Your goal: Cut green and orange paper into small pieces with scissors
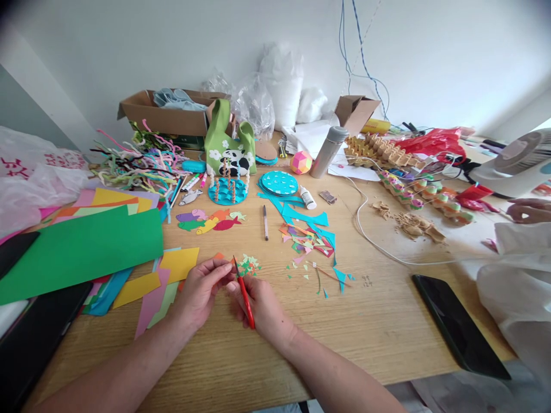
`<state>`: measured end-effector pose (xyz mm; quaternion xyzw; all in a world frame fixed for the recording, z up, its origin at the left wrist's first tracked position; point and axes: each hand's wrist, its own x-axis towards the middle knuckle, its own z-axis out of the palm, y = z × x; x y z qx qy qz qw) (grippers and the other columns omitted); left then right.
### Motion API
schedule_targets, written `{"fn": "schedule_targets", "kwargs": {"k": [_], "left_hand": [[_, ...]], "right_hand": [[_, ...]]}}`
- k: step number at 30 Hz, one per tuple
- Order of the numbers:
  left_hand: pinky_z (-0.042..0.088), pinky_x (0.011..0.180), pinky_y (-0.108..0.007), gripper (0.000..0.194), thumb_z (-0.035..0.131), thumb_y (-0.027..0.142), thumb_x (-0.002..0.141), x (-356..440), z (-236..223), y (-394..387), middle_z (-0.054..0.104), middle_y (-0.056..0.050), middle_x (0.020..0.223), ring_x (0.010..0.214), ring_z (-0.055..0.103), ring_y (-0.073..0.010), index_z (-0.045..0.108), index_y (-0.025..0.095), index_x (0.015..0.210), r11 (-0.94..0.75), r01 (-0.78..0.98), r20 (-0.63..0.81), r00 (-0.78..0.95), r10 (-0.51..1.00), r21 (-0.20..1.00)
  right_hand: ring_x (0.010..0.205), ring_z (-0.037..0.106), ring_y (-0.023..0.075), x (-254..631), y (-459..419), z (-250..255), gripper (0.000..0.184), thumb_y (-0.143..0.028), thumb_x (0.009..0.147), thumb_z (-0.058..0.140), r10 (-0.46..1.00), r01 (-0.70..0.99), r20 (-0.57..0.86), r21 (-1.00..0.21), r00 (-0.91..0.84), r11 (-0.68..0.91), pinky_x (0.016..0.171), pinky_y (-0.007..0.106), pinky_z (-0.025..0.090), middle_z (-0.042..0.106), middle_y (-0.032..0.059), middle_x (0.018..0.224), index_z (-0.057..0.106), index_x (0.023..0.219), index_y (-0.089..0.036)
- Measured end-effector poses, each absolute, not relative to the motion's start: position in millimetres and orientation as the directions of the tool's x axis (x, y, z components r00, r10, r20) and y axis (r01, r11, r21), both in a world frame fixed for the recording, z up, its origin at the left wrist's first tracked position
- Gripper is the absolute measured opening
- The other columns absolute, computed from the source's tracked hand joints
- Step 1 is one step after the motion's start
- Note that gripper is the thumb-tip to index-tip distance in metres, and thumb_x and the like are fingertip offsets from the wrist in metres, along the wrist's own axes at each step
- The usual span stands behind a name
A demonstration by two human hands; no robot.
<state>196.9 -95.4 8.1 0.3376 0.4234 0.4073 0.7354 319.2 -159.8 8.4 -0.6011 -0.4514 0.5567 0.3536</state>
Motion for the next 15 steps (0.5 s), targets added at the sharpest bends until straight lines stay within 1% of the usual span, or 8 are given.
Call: {"fn": "schedule_targets", "kwargs": {"k": [5,9,12,15], "left_hand": [[0.048,0.064,-0.026,0.019,0.078,0.030,0.062,195.8,8.8,-93.3,0.069,-0.004,0.070,0.063,0.060,-0.0133,0.069,0.014,0.068,0.428,-0.323,-0.327,0.323,0.888,0.844],[0.048,0.067,-0.028,0.018,0.077,0.029,0.064,193.6,9.6,-90.2,0.070,-0.006,0.071,0.065,0.061,-0.0145,0.069,0.014,0.068,0.436,-0.284,-0.332,0.348,0.877,0.854],[0.048,0.068,-0.029,0.017,0.076,0.029,0.063,190.8,11.6,-87.0,0.071,-0.008,0.073,0.066,0.062,-0.0158,0.070,0.013,0.069,0.457,-0.242,-0.341,0.401,0.850,0.856],[0.047,0.065,-0.028,0.017,0.076,0.028,0.062,188.0,15.2,-83.4,0.072,-0.010,0.073,0.064,0.062,-0.0158,0.070,0.013,0.067,0.495,-0.198,-0.369,0.452,0.812,0.846]], "right_hand": [[0.032,0.042,0.0070,320.0,-159.3,6.6,0.053,-0.071,0.079,0.049,0.929,0.144,-0.368,-0.922,-0.037,-0.360,0.031,0.018,0.030,0.050,-0.0044,0.044,0.044,0.067,-0.020],[0.034,0.044,0.0081,325.5,-156.6,12.2,0.058,-0.077,0.076,0.045,0.923,0.164,-0.373,-0.920,-0.090,-0.356,0.032,0.018,0.030,0.050,-0.0039,0.045,0.046,0.068,-0.019],[0.037,0.048,0.0085,333.3,-155.9,17.8,0.060,-0.077,0.078,0.041,0.917,0.154,-0.370,-0.925,-0.147,-0.348,0.034,0.018,0.030,0.053,-0.0022,0.049,0.047,0.067,-0.018],[0.040,0.051,0.0085,341.2,-156.7,22.0,0.060,-0.075,0.081,0.039,0.888,0.130,-0.414,-0.910,-0.202,-0.394,0.038,0.019,0.035,0.055,-0.0020,0.051,0.050,0.068,-0.017]]}}
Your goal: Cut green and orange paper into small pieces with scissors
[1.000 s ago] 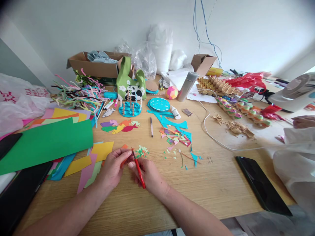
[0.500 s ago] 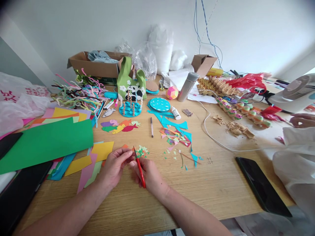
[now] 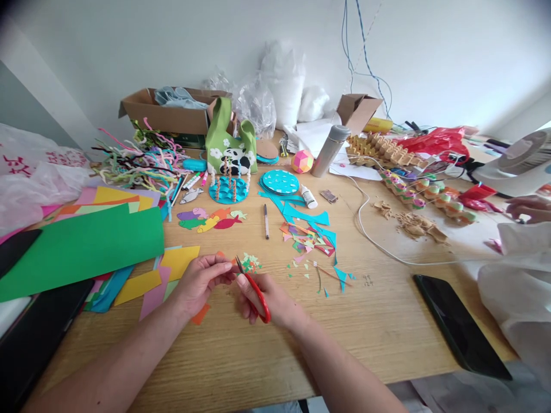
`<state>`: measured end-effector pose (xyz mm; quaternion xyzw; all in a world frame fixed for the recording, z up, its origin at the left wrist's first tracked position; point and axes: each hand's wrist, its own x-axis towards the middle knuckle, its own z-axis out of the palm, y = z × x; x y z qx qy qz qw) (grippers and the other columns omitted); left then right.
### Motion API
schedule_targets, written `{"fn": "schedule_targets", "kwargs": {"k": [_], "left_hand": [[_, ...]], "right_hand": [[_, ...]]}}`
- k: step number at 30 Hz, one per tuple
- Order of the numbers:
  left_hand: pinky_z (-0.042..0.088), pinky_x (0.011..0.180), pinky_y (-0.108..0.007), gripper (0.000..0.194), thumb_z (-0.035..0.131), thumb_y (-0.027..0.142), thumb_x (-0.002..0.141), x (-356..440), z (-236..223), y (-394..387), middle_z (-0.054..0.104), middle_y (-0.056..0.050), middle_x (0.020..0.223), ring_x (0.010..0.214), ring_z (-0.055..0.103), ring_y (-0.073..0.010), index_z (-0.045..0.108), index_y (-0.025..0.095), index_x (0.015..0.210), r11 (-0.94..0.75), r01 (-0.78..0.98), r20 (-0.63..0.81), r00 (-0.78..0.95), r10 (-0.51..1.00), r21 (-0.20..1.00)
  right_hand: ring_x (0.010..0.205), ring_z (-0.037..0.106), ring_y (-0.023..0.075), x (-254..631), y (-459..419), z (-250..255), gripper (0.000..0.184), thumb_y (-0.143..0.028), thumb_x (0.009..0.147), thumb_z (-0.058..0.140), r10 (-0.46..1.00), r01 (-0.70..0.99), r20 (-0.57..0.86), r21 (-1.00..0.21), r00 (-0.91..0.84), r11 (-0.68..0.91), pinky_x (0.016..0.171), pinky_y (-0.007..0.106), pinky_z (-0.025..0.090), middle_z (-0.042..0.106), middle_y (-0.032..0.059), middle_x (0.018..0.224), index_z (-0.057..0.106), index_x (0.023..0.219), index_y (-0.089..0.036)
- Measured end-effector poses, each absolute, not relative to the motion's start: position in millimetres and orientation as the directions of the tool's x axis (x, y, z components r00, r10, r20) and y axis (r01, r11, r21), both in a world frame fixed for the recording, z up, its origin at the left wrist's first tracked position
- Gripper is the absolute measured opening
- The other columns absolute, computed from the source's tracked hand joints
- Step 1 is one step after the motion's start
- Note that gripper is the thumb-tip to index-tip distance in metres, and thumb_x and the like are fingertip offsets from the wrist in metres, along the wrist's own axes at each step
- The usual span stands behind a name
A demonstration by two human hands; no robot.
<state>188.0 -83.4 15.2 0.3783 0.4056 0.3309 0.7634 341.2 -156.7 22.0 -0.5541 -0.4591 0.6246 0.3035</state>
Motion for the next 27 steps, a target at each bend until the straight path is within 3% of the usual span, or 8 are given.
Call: {"fn": "schedule_targets", "kwargs": {"k": [8,27], "left_hand": [[0.043,0.059,-0.026,0.016,0.076,0.026,0.058,183.5,19.5,-77.1,0.071,-0.010,0.067,0.057,0.059,-0.0138,0.071,0.012,0.064,0.503,-0.123,-0.382,0.507,0.773,0.855],[0.045,0.060,-0.028,0.019,0.075,0.027,0.058,180.9,17.8,-74.6,0.072,-0.011,0.067,0.056,0.059,-0.0139,0.067,0.011,0.065,0.514,-0.060,-0.400,0.555,0.729,0.856]], "right_hand": [[0.041,0.051,0.0076,351.2,-157.5,22.6,0.057,-0.073,0.078,0.047,0.854,0.125,-0.424,-0.906,-0.302,-0.405,0.040,0.018,0.038,0.056,-0.0032,0.051,0.051,0.068,-0.017],[0.038,0.049,0.0063,358.5,-156.2,28.5,0.057,-0.073,0.079,0.046,0.839,0.245,-0.432,-0.898,-0.331,-0.366,0.036,0.016,0.036,0.054,-0.0030,0.050,0.048,0.069,-0.016]]}}
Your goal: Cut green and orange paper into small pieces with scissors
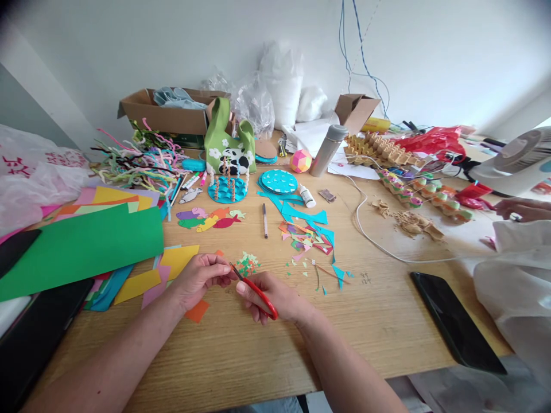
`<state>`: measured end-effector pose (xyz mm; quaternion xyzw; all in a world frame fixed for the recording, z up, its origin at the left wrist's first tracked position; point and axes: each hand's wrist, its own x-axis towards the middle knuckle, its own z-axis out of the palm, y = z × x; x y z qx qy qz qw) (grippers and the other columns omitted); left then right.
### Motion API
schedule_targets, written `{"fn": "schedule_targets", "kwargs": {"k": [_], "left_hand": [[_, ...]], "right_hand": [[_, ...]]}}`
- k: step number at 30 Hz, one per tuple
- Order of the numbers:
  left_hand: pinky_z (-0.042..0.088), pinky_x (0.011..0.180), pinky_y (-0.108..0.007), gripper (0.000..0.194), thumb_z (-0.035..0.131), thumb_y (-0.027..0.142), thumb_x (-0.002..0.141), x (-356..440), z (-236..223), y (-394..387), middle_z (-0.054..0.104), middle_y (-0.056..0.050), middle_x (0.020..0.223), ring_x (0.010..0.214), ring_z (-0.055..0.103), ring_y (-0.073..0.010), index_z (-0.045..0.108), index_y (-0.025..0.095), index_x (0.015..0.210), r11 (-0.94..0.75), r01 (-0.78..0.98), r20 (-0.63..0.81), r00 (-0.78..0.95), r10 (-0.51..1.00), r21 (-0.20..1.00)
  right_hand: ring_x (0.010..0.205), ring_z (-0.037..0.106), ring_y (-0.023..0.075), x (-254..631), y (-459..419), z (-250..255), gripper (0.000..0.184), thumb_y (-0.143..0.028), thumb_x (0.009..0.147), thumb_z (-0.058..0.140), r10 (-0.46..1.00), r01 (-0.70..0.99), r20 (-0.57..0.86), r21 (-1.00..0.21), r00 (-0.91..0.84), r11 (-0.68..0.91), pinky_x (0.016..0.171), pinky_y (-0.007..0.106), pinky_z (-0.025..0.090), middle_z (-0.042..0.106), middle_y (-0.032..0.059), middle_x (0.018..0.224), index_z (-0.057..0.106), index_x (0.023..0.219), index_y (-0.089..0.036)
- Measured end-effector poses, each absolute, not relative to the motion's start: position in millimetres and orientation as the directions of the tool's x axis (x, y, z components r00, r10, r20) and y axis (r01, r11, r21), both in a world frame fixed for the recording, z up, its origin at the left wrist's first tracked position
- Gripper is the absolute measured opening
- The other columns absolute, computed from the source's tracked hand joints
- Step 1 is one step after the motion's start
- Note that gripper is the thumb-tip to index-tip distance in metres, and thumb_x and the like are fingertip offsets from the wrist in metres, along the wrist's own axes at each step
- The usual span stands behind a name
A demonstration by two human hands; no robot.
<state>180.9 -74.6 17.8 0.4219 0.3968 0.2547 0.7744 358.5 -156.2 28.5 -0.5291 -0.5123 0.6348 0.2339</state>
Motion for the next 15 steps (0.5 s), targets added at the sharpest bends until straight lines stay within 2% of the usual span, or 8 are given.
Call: {"fn": "schedule_targets", "kwargs": {"k": [7,15], "left_hand": [[0.045,0.059,-0.027,0.019,0.074,0.026,0.058,180.5,17.7,-74.3,0.072,-0.011,0.066,0.055,0.059,-0.0140,0.066,0.011,0.065,0.517,-0.041,-0.411,0.554,0.724,0.855],[0.045,0.058,-0.027,0.019,0.074,0.026,0.058,181.2,18.9,-74.1,0.072,-0.012,0.066,0.055,0.059,-0.0141,0.066,0.011,0.066,0.510,-0.023,-0.414,0.553,0.723,0.860]], "right_hand": [[0.034,0.046,0.0051,360.2,-155.7,28.2,0.056,-0.072,0.077,0.051,0.830,0.250,-0.454,-0.887,-0.325,-0.387,0.032,0.014,0.032,0.053,-0.0039,0.046,0.047,0.067,-0.016],[0.035,0.048,0.0050,362.0,-155.7,26.9,0.054,-0.068,0.080,0.051,0.834,0.283,-0.452,-0.884,-0.317,-0.372,0.031,0.012,0.032,0.053,-0.0035,0.046,0.045,0.064,-0.017]]}}
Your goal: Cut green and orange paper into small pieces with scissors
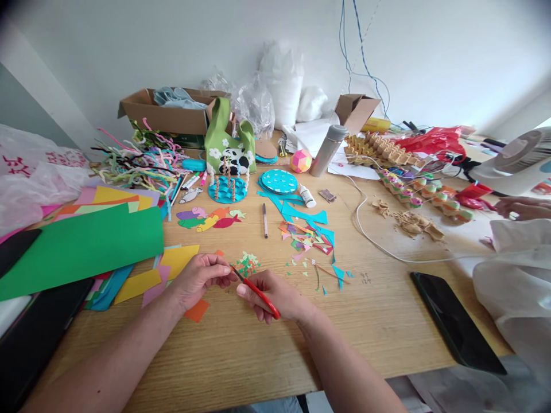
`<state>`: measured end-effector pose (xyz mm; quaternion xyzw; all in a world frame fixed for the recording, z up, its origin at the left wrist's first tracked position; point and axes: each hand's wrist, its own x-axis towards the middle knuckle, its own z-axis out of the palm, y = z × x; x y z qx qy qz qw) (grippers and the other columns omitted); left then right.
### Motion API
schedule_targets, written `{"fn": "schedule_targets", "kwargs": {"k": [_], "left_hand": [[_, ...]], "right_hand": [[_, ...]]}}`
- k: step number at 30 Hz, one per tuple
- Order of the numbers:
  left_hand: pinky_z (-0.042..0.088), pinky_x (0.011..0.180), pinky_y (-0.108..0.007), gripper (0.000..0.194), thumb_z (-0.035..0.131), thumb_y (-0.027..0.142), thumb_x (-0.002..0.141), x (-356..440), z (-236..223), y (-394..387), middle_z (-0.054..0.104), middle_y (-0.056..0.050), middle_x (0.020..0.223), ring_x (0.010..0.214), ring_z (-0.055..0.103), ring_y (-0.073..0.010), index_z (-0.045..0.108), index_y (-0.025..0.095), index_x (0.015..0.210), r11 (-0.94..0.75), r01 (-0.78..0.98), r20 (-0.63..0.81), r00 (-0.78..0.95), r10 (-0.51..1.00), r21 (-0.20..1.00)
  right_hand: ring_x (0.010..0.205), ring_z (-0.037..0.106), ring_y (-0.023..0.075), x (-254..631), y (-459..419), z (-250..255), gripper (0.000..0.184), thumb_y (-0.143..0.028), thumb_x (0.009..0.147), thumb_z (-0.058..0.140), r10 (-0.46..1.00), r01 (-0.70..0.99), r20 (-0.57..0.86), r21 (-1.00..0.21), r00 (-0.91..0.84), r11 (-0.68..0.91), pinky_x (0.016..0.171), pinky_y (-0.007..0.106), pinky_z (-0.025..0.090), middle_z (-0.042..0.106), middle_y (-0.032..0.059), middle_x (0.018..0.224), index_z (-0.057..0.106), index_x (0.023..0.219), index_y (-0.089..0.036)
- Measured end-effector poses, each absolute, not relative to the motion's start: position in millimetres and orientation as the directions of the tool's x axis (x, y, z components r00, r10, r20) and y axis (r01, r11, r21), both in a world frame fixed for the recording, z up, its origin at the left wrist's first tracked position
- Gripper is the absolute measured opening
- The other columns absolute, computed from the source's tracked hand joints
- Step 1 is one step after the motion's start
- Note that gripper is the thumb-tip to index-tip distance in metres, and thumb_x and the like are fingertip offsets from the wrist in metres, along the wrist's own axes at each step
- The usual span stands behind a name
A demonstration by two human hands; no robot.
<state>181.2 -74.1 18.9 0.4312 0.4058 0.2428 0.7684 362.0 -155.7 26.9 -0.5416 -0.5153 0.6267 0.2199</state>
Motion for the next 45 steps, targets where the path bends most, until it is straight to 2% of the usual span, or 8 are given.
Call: {"fn": "schedule_targets", "kwargs": {"k": [11,25,30,35,40,42,45], "left_hand": [[0.046,0.061,-0.028,0.020,0.076,0.027,0.058,180.5,15.7,-74.4,0.072,-0.011,0.066,0.056,0.060,-0.0141,0.066,0.011,0.067,0.534,-0.028,-0.433,0.551,0.713,0.845],[0.043,0.055,-0.024,0.019,0.075,0.025,0.062,179.9,14.3,-71.3,0.069,-0.006,0.062,0.053,0.057,-0.0109,0.064,0.012,0.070,0.535,-0.054,-0.428,0.534,0.729,0.843],[0.041,0.052,-0.018,0.026,0.079,0.020,0.060,180.3,13.0,-69.8,0.065,-0.001,0.062,0.053,0.055,-0.0068,0.068,0.014,0.083,0.626,-0.171,-0.451,0.554,0.700,0.761],[0.041,0.048,-0.017,0.017,0.079,0.020,0.065,180.0,9.3,-70.8,0.068,-0.003,0.068,0.053,0.056,-0.0067,0.067,0.014,0.075,0.723,-0.258,-0.460,0.625,0.631,0.641],[0.045,0.049,-0.016,0.020,0.078,0.028,0.068,184.0,9.7,-74.5,0.069,-0.005,0.071,0.056,0.058,-0.0075,0.069,0.012,0.077,0.762,-0.412,-0.490,0.591,0.641,0.499],[0.047,0.050,-0.016,0.021,0.079,0.027,0.066,185.9,10.5,-76.5,0.070,-0.006,0.073,0.057,0.059,-0.0076,0.069,0.011,0.075,0.756,-0.424,-0.489,0.583,0.649,0.499],[0.046,0.050,-0.016,0.021,0.081,0.023,0.063,188.3,11.7,-79.7,0.070,-0.006,0.072,0.056,0.058,-0.0072,0.069,0.011,0.073,0.729,-0.383,-0.477,0.569,0.670,0.567]], "right_hand": [[0.033,0.046,0.0052,361.4,-155.3,28.7,0.045,-0.056,0.079,0.062,0.842,0.289,-0.450,-0.883,-0.299,-0.369,0.030,0.012,0.031,0.051,-0.0055,0.044,0.044,0.063,-0.018],[0.029,0.042,0.0055,362.5,-153.9,33.1,0.047,-0.058,0.077,0.062,0.864,0.275,-0.449,-0.881,-0.229,-0.384,0.029,0.014,0.029,0.049,-0.0062,0.039,0.043,0.060,-0.019],[0.029,0.042,0.0053,362.0,-153.2,34.8,0.049,-0.060,0.076,0.061,0.876,0.261,-0.442,-0.884,-0.194,-0.388,0.030,0.014,0.028,0.049,-0.0058,0.040,0.042,0.059,-0.019],[0.031,0.042,0.0051,360.5,-153.4,34.8,0.051,-0.064,0.076,0.059,0.891,0.222,-0.423,-0.896,-0.163,-0.385,0.031,0.015,0.028,0.050,-0.0050,0.041,0.043,0.058,-0.018],[0.029,0.039,0.0050,357.7,-154.0,33.5,0.053,-0.067,0.074,0.058,0.898,0.181,-0.420,-0.901,-0.131,-0.395,0.031,0.016,0.026,0.049,-0.0047,0.040,0.044,0.058,-0.018],[0.029,0.040,0.0050,356.8,-154.3,32.8,0.053,-0.067,0.074,0.058,0.904,0.173,-0.409,-0.906,-0.123,-0.387,0.031,0.015,0.027,0.049,-0.0050,0.040,0.045,0.058,-0.018],[0.030,0.041,0.0054,355.9,-154.7,31.5,0.053,-0.067,0.075,0.058,0.907,0.168,-0.400,-0.911,-0.130,-0.377,0.031,0.015,0.028,0.050,-0.0049,0.040,0.045,0.059,-0.018]]}}
